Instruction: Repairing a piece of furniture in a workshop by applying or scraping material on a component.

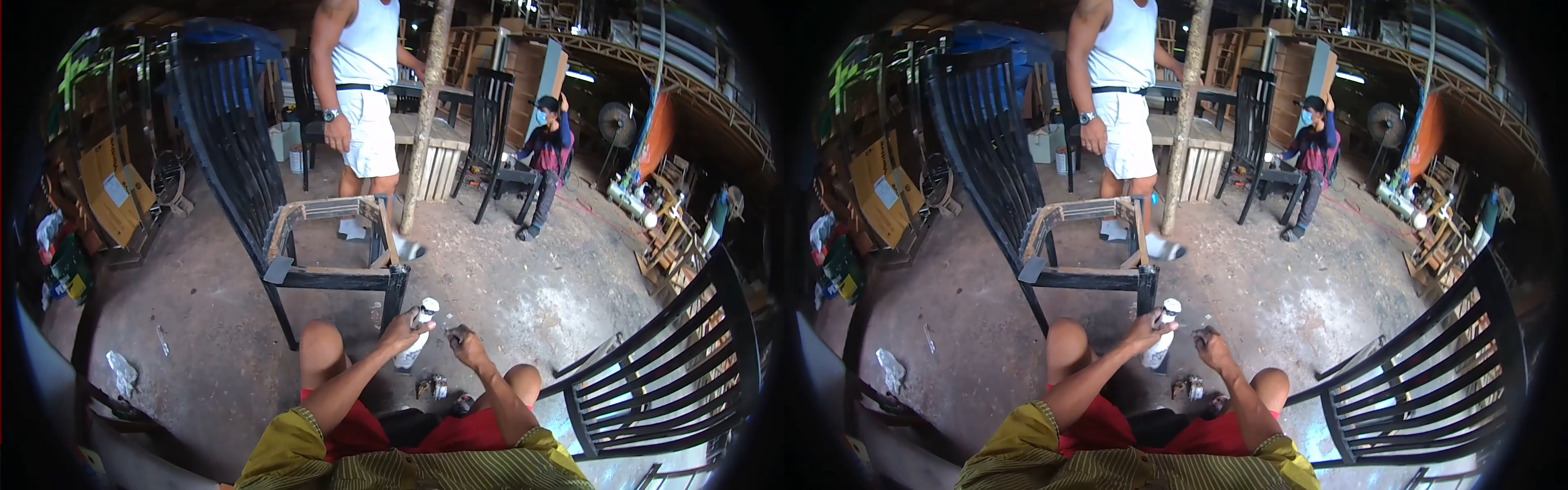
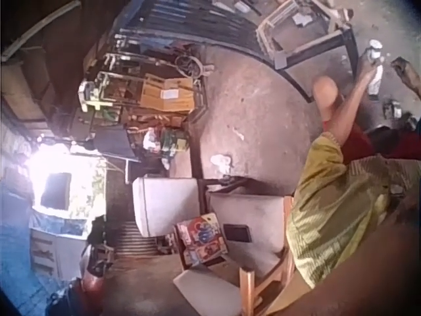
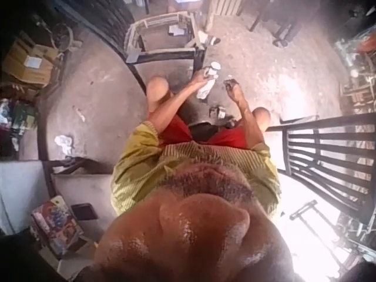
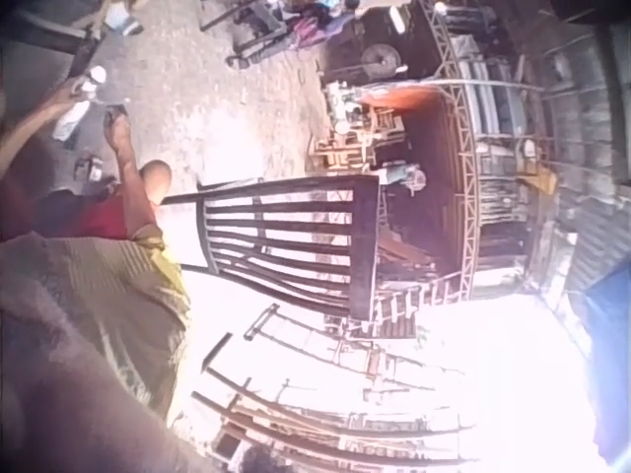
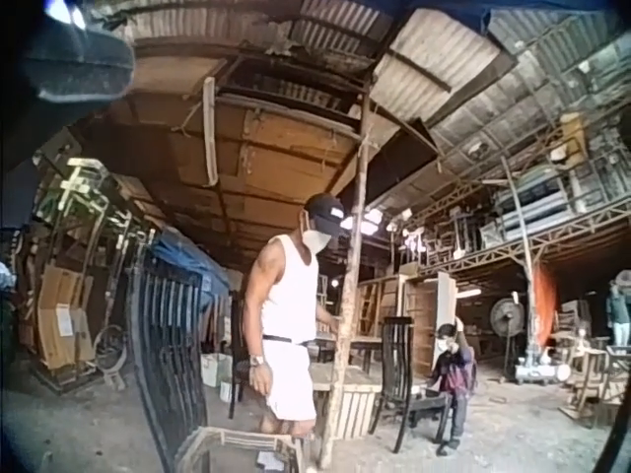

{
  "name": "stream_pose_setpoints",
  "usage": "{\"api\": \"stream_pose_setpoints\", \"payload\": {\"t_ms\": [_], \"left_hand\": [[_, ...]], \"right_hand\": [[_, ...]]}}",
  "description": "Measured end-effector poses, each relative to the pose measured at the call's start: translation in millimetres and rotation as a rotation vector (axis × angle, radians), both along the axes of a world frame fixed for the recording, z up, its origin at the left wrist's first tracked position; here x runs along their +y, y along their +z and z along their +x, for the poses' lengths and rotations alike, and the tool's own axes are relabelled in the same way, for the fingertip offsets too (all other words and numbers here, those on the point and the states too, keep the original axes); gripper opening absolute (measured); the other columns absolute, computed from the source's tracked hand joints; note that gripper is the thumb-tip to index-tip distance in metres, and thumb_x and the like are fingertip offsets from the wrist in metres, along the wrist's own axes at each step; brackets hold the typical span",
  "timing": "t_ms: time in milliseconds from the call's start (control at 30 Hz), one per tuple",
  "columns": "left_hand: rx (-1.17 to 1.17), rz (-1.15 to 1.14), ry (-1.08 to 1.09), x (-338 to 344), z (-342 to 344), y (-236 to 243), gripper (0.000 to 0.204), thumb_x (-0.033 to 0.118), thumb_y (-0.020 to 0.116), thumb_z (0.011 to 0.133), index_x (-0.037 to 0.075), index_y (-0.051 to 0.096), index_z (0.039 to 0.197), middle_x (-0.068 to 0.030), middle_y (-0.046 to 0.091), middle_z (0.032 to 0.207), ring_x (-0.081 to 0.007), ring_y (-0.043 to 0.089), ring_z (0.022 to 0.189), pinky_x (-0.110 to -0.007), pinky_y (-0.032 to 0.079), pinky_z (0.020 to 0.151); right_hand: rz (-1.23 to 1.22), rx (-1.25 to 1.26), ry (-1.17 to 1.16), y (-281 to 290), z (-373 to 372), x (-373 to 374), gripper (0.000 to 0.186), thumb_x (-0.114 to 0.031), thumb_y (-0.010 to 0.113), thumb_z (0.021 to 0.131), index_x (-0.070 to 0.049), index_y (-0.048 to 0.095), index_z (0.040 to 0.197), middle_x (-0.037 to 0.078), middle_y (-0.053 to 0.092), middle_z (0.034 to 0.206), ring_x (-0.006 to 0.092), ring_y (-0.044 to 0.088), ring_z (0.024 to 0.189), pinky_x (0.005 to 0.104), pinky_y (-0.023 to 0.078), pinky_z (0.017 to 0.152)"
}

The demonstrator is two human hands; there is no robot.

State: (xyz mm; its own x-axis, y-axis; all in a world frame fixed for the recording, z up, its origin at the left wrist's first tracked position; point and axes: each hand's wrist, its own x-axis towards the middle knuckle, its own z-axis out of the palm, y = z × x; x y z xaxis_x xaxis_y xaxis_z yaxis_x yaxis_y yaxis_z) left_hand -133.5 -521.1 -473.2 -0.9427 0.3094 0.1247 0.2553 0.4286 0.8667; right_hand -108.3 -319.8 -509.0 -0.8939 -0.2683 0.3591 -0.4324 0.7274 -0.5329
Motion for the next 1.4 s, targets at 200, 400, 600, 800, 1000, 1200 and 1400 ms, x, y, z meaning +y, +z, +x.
{"api": "stream_pose_setpoints", "payload": {"t_ms": [200,400,600,800,1000,1200,1400], "left_hand": [[0.236,-0.148,-0.063,-5.1,-22.8,8.8,0.064,0.053,0.06,0.072,0.0,0.052,0.108,-0.0233,0.057,0.099,-0.0383,0.055,0.092,-0.042,0.044,0.076],[0.405,0.083,-0.065,6.4,-26.3,49.4,0.043,0.033,0.062,0.078,-0.002,0.051,0.102,-0.0198,0.056,0.086,-0.0359,0.055,0.08,-0.039,0.043,0.072],[0.51,0.246,-0.123,8.4,-19.5,69.6,0.035,0.012,0.058,0.078,0.0,0.048,0.109,-0.0182,0.052,0.102,-0.0358,0.049,0.095,-0.04,0.041,0.082],[0.58,0.26,-0.072,7.2,-13.2,60.1,0.041,0.015,0.064,0.076,0.001,0.049,0.111,-0.0146,0.054,0.105,-0.0278,0.054,0.097,-0.034,0.042,0.083],[0.58,0.26,-0.051,4.7,-10.3,66.5,0.04,0.012,0.065,0.076,0.001,0.049,0.111,-0.0144,0.055,0.106,-0.0272,0.054,0.098,-0.034,0.042,0.083],[0.601,0.201,-0.009,1.2,-15.1,63.5,0.04,0.012,0.065,0.075,0.001,0.049,0.11,-0.0153,0.054,0.106,-0.0285,0.054,0.098,-0.035,0.043,0.082],[0.586,0.167,-0.014,0.6,-12.7,63.1,0.038,0.015,0.063,0.077,0.002,0.049,0.11,-0.0165,0.054,0.105,-0.0319,0.053,0.098,-0.037,0.043,0.082]], "right_hand": [[-0.07,0.101,-0.06,0.5,-10.5,-0.4,0.02,-0.002,0.052,0.076,-0.002,0.058,0.095,0.017,0.056,0.088,0.0332,0.056,0.081,0.0368,0.046,0.071],[-0.201,0.311,-0.141,105.8,8.2,0.6,0.024,0.008,0.052,0.071,-0.003,0.059,0.091,0.016,0.056,0.087,0.0334,0.056,0.081,0.035,0.046,0.069],[-0.038,0.508,-0.111,201.7,36.2,-34.3,0.015,0.004,0.057,0.077,-0.001,0.06,0.091,0.012,0.058,0.085,0.0237,0.058,0.075,0.028,0.046,0.064],[0.136,0.519,-0.002,195.3,33.5,-42.9,0.03,0.005,0.061,0.063,-0.003,0.058,0.092,0.01,0.051,0.085,0.026,0.055,0.079,0.0346,0.048,0.063],[0.127,0.494,-0.027,193.0,33.3,-46.2,0.028,0.007,0.059,0.065,-0.001,0.059,0.092,0.011,0.05,0.083,0.0248,0.054,0.075,0.0328,0.046,0.062],[0.126,0.46,-0.075,183.7,28.1,-44.5,0.024,0.008,0.056,0.07,-0.001,0.06,0.092,0.011,0.051,0.082,0.0228,0.054,0.072,0.0304,0.045,0.061],[0.118,0.457,-0.085,181.0,31.5,-45.6,0.022,0.007,0.057,0.07,-0.001,0.06,0.091,0.011,0.051,0.081,0.0225,0.054,0.07,0.0307,0.045,0.061]]}}
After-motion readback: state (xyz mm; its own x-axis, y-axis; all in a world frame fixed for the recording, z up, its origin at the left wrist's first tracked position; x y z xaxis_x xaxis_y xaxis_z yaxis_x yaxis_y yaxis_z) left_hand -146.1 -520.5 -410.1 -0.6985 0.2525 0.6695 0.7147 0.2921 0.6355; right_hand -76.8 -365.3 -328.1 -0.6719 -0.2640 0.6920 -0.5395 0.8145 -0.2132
